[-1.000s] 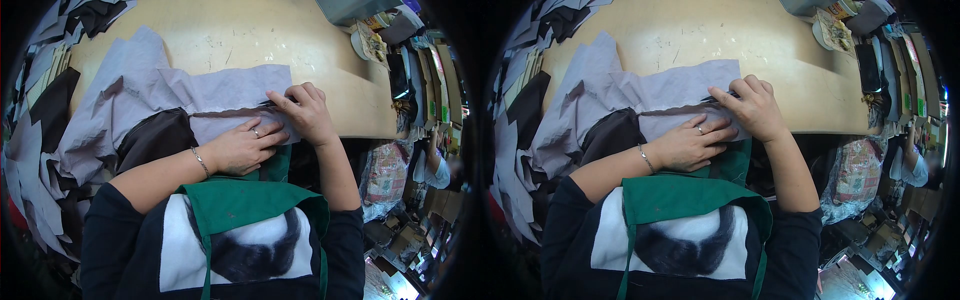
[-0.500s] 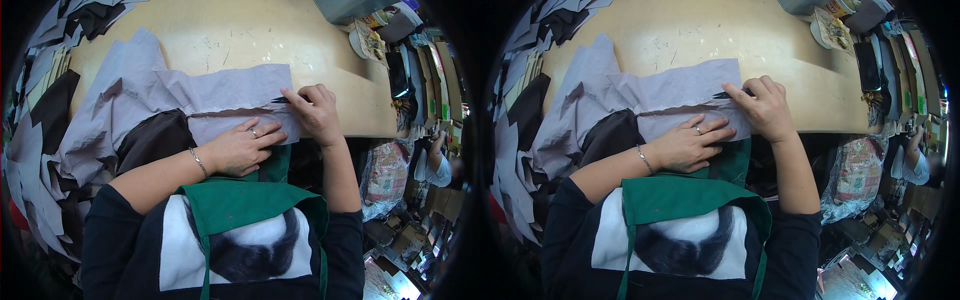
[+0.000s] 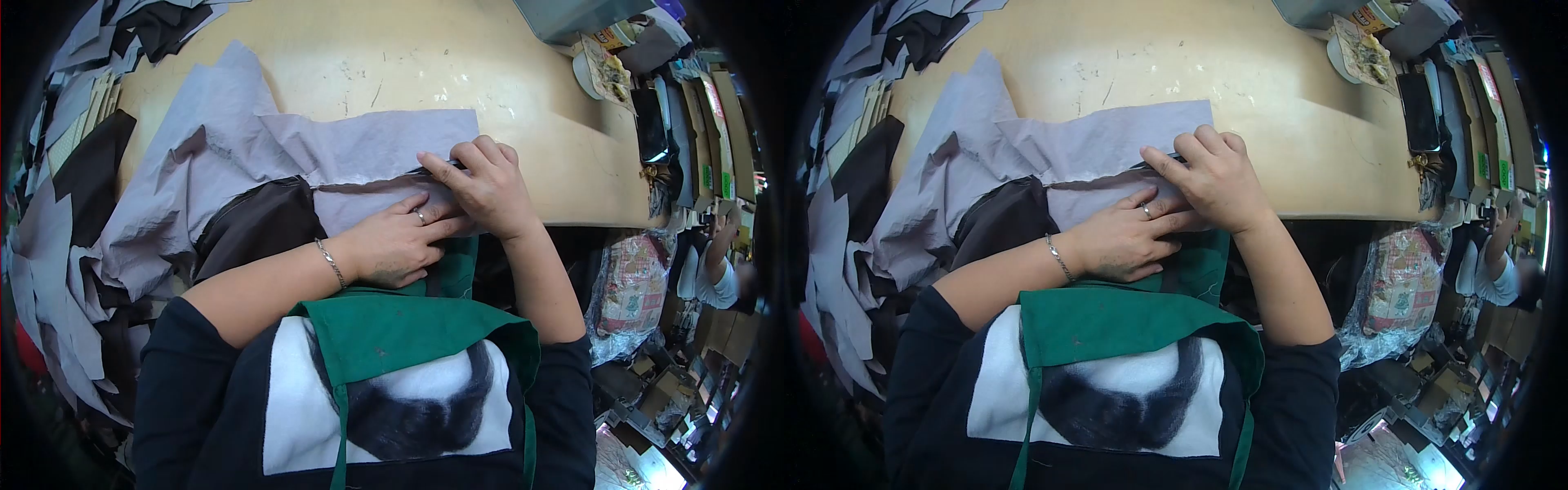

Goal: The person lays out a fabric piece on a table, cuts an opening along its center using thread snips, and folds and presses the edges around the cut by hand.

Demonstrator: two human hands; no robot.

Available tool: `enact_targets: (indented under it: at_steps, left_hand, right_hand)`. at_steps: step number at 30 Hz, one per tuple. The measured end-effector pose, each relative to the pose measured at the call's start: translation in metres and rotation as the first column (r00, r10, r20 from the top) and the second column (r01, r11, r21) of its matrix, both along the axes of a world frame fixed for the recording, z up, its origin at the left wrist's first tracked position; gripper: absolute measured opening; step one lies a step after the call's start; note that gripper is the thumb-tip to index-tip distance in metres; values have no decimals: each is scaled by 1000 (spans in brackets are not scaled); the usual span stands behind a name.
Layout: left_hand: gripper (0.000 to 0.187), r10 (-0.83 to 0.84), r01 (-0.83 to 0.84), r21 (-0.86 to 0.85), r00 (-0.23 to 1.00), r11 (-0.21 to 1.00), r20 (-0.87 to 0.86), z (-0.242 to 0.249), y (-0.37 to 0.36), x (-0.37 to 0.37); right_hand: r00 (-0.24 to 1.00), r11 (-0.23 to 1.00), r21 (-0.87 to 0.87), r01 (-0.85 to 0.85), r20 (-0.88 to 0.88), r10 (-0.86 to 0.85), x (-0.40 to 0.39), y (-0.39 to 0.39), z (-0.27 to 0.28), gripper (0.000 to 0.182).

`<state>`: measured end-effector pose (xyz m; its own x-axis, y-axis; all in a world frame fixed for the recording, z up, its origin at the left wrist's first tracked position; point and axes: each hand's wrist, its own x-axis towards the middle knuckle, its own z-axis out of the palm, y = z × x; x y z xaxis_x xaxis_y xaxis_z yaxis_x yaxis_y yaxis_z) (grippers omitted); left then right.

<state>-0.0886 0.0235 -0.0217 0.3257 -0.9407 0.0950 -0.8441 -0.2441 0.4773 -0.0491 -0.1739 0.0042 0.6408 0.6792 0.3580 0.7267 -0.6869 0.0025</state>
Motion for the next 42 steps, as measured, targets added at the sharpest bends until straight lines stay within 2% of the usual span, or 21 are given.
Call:
enact_targets:
  at_steps: [2,9,12,15,19,23,26,29,31,34,37,42]
  left_hand:
    - [33,-16,16,44,1000,999,-2,2,1,1]
    - [26,-28,29,32,999,999,-16,2,1,3]
    - [24,-35,35,11,999,999,-28,3,1,3]
    - [25,-56,57,19,997,998,-47,7,1,6]
    - [27,-90,91,8,990,996,-104,15,-10,14]
    - [27,-113,104,-131,992,986,-64,12,-22,29]
    - [30,-40,-2,-220,981,976,-188,13,-24,20]
    - [34,313,-338,-16,889,941,-335,57,8,23]
    - [48,579,-585,-2,803,811,-138,55,30,34]
    - [71,644,-695,192,716,693,267,44,40,37]
    - [89,654,-657,331,744,677,138,33,45,46]
    - [89,656,-654,281,748,702,104,26,49,47]
  right_hand:
    - [1000,1000,24,2,-30,-2,0,1,0,64]
    - [996,990,138,3,-91,9,3,-1,-10,52]
    - [998,981,191,35,-66,-22,8,-4,-11,44]
    - [994,971,215,106,-63,-95,10,-11,4,44]
    - [987,985,81,154,-68,-149,-1,-26,18,47]
    - [957,954,115,278,-120,-265,-6,-39,12,49]
    - [933,921,181,344,-176,-314,-11,-49,8,49]
    - [927,914,199,355,-199,-317,-20,-45,8,44]
    - [941,932,174,318,-177,-288,-18,-43,13,40]
    - [976,975,57,212,-66,-209,-8,-38,16,36]
    - [984,984,-10,175,-41,-176,-2,-40,13,37]
    - [988,988,-27,150,-31,-151,-3,-40,9,37]
